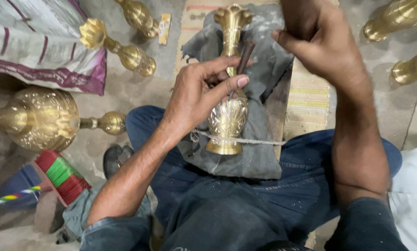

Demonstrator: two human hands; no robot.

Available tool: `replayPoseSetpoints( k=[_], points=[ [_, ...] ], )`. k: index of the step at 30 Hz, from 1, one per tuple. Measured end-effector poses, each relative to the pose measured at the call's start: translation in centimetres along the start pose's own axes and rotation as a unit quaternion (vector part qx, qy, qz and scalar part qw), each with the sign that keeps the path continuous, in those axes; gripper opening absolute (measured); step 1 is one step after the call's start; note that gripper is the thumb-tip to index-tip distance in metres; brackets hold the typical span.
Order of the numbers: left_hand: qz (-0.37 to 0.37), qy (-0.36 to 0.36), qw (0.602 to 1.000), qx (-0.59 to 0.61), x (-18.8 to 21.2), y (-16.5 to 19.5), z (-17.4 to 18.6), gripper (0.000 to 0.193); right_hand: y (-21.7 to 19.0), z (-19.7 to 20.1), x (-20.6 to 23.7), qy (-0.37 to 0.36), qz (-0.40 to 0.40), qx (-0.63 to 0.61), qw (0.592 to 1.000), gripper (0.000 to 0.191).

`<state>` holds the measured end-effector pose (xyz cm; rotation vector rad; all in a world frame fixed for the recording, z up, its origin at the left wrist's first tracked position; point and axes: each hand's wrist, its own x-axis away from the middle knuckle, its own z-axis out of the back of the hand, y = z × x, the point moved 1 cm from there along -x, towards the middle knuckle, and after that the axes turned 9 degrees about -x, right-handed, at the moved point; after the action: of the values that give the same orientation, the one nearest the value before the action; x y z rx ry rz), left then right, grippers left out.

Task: The person sits on the floor and uses a chisel and wooden mallet to engrave a decorative pattern into a brass lamp base. They repeatedly tap the chisel into the metal surface to create fine lines and shapes.

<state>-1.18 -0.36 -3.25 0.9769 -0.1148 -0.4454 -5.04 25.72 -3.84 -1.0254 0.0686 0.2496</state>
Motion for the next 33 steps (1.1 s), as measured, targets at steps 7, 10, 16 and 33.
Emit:
replayPoseSetpoints(
  k=[7,10,16,33],
  points=[
    [0.005,-0.006,1.000,0.026,-0.1,0.0,0.1,0.041,0.1,0.3,0.3,0.018,0.111,0.055,0.992,0.030],
    [0.024,-0.011,0.999,0.022,-0.1,0.2,0.1,0.040,-0.1,0.3,0.2,0.006,0.159,0.159,0.974,0.028],
    [0.033,-0.001,0.998,0.051,0.0,0.4,0.1,0.035,1.5,0.6,0.4,-0.014,0.189,0.156,0.969,0.029],
    [0.038,0.011,0.999,0.021,-0.5,-0.1,-0.3,0.035,1.8,0.9,-0.4,-0.074,0.116,0.209,0.968,0.029]
  ],
)
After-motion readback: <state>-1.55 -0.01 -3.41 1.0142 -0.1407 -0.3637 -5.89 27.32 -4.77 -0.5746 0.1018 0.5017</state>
